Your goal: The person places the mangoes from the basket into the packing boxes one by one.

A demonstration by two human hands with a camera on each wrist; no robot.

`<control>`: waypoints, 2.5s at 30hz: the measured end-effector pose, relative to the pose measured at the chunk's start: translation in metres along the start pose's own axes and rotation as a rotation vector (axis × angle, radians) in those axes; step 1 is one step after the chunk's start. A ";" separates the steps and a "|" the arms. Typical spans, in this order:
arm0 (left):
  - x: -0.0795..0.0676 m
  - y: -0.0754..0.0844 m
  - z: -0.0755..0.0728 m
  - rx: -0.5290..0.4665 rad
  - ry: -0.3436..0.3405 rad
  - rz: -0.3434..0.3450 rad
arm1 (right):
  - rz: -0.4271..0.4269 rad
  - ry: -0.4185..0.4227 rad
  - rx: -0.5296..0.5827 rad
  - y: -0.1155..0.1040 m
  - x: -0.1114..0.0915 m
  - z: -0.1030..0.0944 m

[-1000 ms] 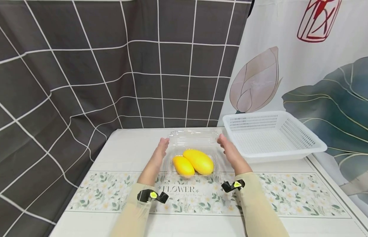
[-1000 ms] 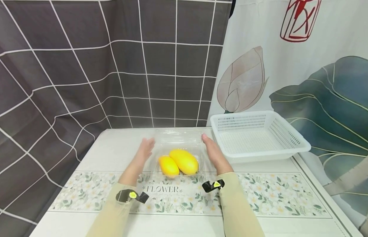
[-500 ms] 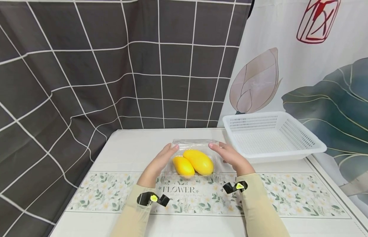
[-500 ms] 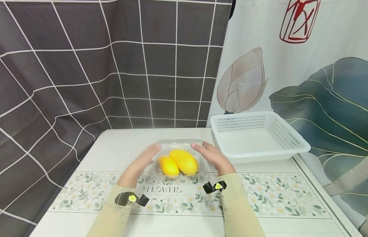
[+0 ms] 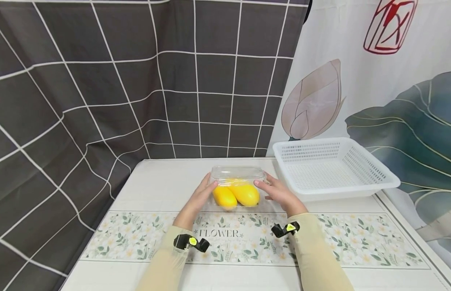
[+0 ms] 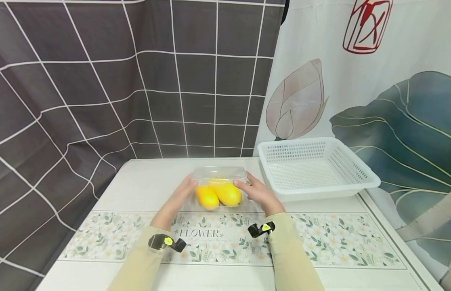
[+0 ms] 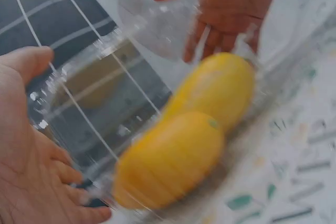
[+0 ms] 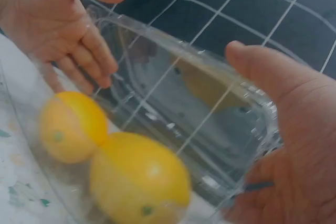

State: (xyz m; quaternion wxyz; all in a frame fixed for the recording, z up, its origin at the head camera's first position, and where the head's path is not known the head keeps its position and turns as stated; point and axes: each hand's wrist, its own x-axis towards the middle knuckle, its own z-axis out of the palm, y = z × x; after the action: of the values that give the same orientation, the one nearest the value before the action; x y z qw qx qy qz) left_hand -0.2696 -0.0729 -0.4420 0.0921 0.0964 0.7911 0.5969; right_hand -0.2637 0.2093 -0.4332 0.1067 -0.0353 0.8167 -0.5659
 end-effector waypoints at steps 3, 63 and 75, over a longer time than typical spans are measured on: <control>0.004 -0.009 0.002 0.024 0.026 0.030 | -0.046 0.044 0.006 0.008 0.005 0.005; 0.018 -0.063 0.010 0.341 0.152 0.267 | -0.420 0.202 -0.180 0.066 0.021 0.024; 0.018 -0.062 0.010 0.305 0.146 0.241 | -0.391 0.153 -0.048 0.048 0.010 0.021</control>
State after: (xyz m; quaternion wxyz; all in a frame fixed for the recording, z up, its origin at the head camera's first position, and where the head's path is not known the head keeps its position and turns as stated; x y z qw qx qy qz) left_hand -0.2867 -0.0756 -0.5050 -0.0530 0.1596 0.8597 0.4823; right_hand -0.2663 0.2051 -0.4868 -0.0686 -0.1525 0.8134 -0.5572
